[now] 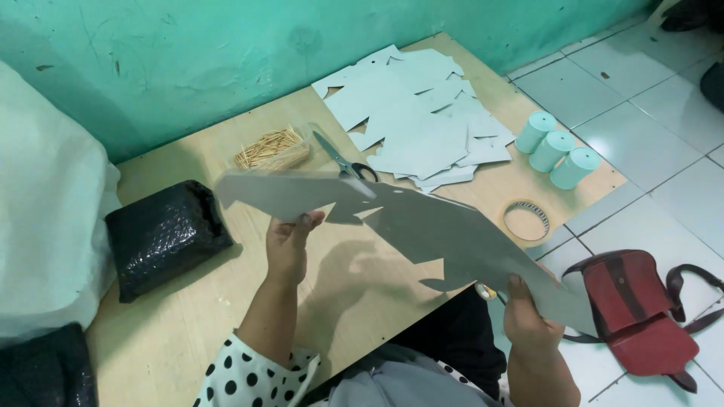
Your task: The person seals a black bubble mailer with clear tape using scissors, then folds a gray paper box template into a small box. They place a light blue cylindrical container on the table and insert several wooden sticks into it.
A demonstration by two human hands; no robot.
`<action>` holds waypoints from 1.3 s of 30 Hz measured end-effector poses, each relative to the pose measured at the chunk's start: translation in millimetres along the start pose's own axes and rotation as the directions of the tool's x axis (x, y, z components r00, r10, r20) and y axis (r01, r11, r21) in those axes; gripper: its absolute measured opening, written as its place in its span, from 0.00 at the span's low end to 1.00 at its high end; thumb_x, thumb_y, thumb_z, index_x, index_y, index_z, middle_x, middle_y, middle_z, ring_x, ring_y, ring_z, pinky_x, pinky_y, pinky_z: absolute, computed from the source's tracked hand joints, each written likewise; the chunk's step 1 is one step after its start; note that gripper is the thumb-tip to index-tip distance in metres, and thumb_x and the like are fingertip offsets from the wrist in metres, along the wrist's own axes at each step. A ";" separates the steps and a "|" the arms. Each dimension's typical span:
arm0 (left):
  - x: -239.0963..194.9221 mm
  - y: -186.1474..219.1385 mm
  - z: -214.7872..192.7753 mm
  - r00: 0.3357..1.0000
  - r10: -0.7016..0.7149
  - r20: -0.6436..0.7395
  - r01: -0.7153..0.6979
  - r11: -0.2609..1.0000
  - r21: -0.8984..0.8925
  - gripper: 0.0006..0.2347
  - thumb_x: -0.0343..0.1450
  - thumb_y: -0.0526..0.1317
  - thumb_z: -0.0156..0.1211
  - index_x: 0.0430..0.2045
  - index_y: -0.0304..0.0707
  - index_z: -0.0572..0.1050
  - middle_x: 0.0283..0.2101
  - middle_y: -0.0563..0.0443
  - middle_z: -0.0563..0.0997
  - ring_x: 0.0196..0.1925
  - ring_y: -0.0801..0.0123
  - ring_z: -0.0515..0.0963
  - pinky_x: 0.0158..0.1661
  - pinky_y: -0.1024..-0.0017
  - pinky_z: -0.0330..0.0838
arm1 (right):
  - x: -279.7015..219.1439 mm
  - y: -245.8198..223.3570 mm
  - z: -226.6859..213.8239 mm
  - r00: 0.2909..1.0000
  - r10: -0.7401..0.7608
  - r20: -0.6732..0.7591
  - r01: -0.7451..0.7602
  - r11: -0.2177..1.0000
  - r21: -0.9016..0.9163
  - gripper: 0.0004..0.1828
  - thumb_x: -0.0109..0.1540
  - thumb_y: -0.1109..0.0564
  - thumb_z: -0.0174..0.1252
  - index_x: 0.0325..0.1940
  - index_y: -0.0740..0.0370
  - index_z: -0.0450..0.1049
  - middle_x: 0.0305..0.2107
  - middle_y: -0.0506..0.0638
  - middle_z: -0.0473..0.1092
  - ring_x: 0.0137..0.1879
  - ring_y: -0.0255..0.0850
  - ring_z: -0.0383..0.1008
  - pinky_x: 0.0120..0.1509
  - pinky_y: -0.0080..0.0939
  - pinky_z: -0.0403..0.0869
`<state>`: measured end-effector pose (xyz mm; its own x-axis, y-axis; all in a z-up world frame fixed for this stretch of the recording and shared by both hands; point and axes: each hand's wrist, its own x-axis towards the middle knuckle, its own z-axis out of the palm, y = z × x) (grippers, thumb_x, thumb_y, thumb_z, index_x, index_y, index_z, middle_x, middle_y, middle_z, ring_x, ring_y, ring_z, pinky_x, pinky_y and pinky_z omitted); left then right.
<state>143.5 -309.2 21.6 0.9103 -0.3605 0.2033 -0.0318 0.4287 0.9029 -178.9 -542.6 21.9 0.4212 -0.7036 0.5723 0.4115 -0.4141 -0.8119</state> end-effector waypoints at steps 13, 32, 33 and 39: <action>-41.4 102.3 -45.5 0.978 0.185 -0.096 -0.174 0.978 0.113 0.05 0.76 0.38 0.57 0.38 0.39 0.78 0.37 0.50 0.82 0.40 0.66 0.83 0.47 0.66 0.79 | -28.2 -36.7 67.5 0.992 0.111 0.058 -0.109 0.993 -0.040 0.15 0.66 0.68 0.55 0.58 0.66 0.71 0.50 0.55 0.70 0.59 0.46 0.71 0.72 0.45 0.71; -104.8 132.5 -140.7 0.986 0.108 0.128 -0.164 0.475 0.865 0.18 0.75 0.41 0.58 0.60 0.36 0.71 0.54 0.40 0.73 0.59 0.48 0.74 0.57 0.54 0.68 | -52.8 23.5 52.9 0.627 0.588 0.511 -0.583 0.789 -0.193 0.37 0.65 0.61 0.49 0.77 0.65 0.47 0.57 0.63 0.66 0.59 0.50 0.71 0.57 0.54 0.75; -122.6 133.2 -139.8 0.963 0.113 0.244 -0.268 0.482 0.834 0.18 0.75 0.39 0.61 0.59 0.36 0.72 0.52 0.38 0.74 0.57 0.44 0.76 0.55 0.51 0.72 | -57.9 39.2 30.4 0.702 0.443 0.558 -0.460 0.880 -0.120 0.43 0.65 0.66 0.47 0.83 0.67 0.37 0.64 0.68 0.61 0.64 0.53 0.66 0.61 0.60 0.74; -180.6 122.0 -120.1 0.891 0.052 0.452 -0.414 0.502 0.759 0.11 0.72 0.39 0.63 0.47 0.37 0.80 0.44 0.38 0.80 0.49 0.43 0.81 0.51 0.50 0.75 | -31.2 23.7 20.7 0.803 0.032 0.595 0.220 0.912 -0.347 0.47 0.68 0.69 0.62 0.83 0.73 0.41 0.60 0.75 0.61 0.62 0.61 0.65 0.65 0.55 0.72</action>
<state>24.8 -92.3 49.5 0.6227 -0.6732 0.3987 -0.7061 -0.2641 0.6570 -165.6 -518.5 -12.8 0.8323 -0.2353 0.5019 0.1877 -0.7324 -0.6545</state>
